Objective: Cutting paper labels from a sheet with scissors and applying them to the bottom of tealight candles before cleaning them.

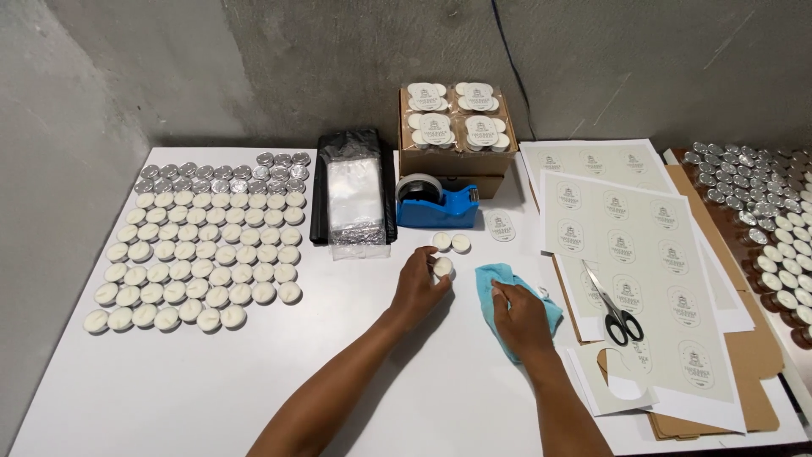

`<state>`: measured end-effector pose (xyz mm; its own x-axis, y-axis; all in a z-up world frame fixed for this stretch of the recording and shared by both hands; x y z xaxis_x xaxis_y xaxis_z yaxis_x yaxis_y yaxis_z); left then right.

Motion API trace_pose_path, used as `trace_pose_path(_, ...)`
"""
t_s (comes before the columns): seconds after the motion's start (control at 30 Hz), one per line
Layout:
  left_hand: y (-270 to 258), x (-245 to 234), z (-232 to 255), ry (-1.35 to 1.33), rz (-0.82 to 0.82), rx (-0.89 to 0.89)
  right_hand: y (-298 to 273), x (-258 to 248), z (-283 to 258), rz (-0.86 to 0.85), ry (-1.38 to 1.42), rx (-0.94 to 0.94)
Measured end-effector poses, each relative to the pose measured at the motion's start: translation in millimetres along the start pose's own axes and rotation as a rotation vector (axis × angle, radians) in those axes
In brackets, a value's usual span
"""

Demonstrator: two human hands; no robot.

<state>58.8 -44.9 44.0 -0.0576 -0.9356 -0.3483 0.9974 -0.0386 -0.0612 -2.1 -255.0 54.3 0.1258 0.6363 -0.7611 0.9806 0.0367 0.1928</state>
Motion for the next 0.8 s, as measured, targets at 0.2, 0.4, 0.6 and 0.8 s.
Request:
trace_pose_path(0.2,11.9,35.0,13.5,0.106,-0.045,0.058,-0.8,-3.4,3.8,0.041,0.013,0.019)
trace_pose_path(0.4,22.3,52.2,13.4,0.202,-0.019,0.108,0.3,-5.7,2.3,0.045,0.047,0.016)
trace_pose_path(0.6,21.5,54.1,12.8,0.207,-0.012,0.120,-1.9,-4.6,5.5,0.048,0.061,0.027)
trace_pose_path(0.8,19.8,52.1,7.9,0.220,-0.012,0.122,-0.2,-6.5,2.0,0.048,0.076,0.026)
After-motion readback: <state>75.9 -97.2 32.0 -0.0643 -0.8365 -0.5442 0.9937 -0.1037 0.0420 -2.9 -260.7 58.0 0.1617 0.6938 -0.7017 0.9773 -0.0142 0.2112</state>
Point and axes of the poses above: each hand's wrist, its own y-axis towards the middle knuckle, its own x-axis out of the palm, z = x × y, the point moved 8 cm from there along y, towards the middle knuckle, and after that the axes turned 11 degrees about -x, right-handed, at the moved point
